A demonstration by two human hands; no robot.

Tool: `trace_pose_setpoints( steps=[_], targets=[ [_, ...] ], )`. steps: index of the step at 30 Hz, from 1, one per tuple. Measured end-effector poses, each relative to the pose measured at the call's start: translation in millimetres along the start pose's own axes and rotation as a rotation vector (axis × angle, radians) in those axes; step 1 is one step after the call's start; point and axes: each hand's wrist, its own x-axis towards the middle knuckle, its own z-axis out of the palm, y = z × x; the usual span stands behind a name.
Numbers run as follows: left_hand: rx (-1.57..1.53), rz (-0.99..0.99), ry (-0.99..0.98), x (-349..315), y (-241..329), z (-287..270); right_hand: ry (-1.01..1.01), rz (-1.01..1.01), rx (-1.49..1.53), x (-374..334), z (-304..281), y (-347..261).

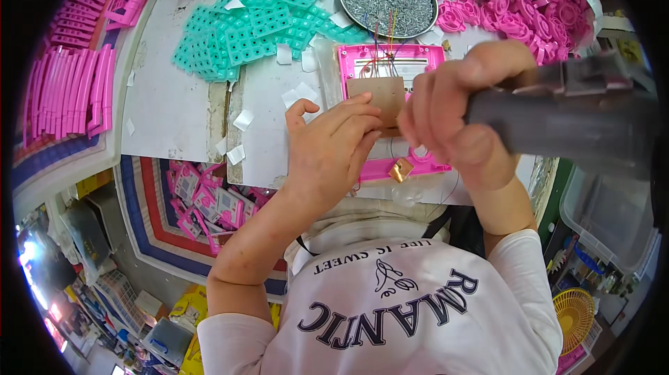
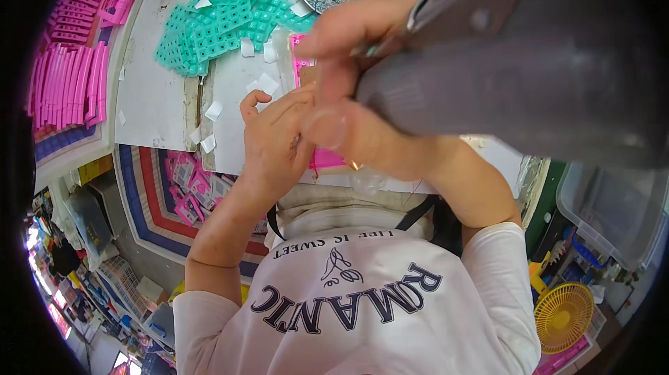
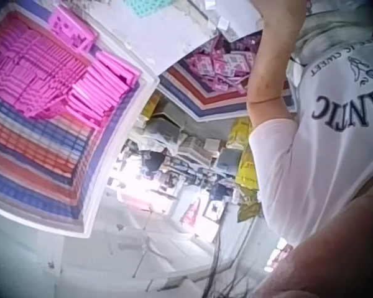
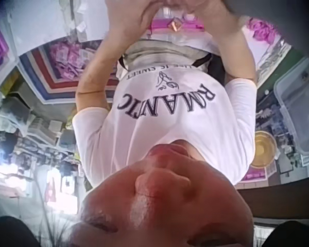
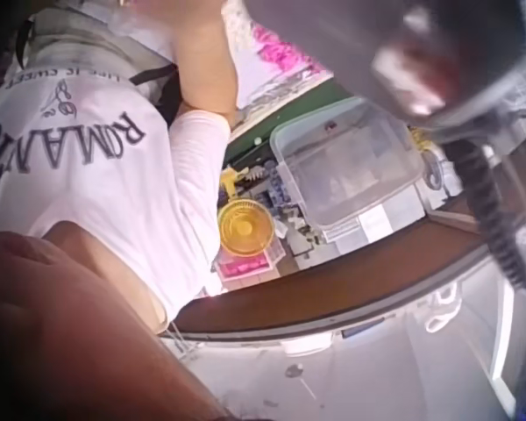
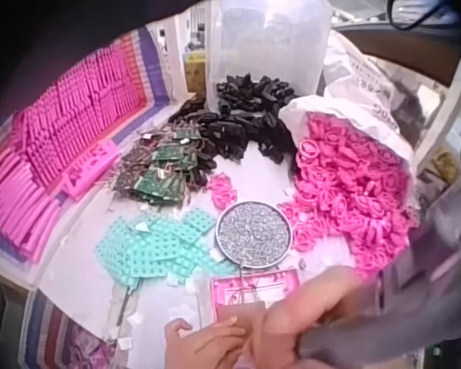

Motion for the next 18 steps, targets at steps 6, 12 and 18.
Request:
trace_pose_setpoints(
  steps=[6,12,18],
  targets=[
    [-0.022,0.004,0.032,-1.4,-3.3,1.6,0.092,-0.024,0.043,-4.7,11.3,15.0],
    [-0.016,0.025,0.100,-3.7,-6.7,6.4,-0.001,-0.010,-0.111,-7.2,10.9,16.9],
    [0.039,-0.045,-0.104,-2.8,8.6,-5.4,0.047,-0.072,-0.140,-0.8,-12.2,13.3]
  ],
)
